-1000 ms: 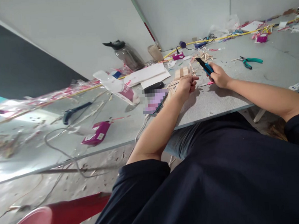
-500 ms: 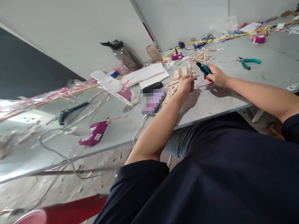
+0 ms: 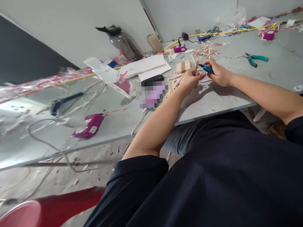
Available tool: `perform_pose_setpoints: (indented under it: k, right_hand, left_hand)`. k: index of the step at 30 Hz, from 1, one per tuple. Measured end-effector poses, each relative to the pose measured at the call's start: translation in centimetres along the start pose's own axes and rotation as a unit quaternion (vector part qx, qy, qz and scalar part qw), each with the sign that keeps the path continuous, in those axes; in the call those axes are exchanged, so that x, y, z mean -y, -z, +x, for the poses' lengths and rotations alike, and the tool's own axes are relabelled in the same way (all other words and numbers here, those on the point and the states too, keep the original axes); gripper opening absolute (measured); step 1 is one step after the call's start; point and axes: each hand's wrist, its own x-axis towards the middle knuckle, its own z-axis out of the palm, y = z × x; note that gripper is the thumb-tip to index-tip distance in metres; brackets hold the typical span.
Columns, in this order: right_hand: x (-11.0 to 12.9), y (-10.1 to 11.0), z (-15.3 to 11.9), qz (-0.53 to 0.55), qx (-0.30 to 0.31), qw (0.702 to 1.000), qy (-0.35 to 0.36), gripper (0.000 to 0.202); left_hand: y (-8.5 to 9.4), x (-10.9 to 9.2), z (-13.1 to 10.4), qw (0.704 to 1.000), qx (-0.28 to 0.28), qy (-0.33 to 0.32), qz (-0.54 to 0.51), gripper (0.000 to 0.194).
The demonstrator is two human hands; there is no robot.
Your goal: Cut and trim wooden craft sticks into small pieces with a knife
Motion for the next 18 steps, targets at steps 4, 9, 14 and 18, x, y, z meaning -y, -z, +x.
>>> perform_pose_setpoints:
  k: [4, 9, 14, 18]
  right_hand:
    - [-1.1, -1.5, -0.3, 0.143, -0.056, 0.985, -0.073, 0.041]
    - [-2.2, -2.2, -0.6, 0.210, -0.023, 0.966, -0.148, 0.065]
    - [-1.5, -1.0, -0.6, 0.341, 0.057, 0.923, -0.168, 0.124]
    - [0.3, -0.2, -0.5, 0.378, 0.056, 0.909, -0.167, 0.107]
  left_hand:
    - [0.6, 0.7, 0.5, 0.999, -0.003, 0.026, -0.031, 0.072]
    - [1.1, 1.3, 0.4, 0.995, -0.021, 0.059, -0.076, 0.066]
    - [1.9, 1.4, 1.1, 0.995, -0.004, 0.081, -0.050, 0.064]
    - [2.5, 1.4, 1.7, 0.993, -0.017, 0.086, -0.079, 0.058]
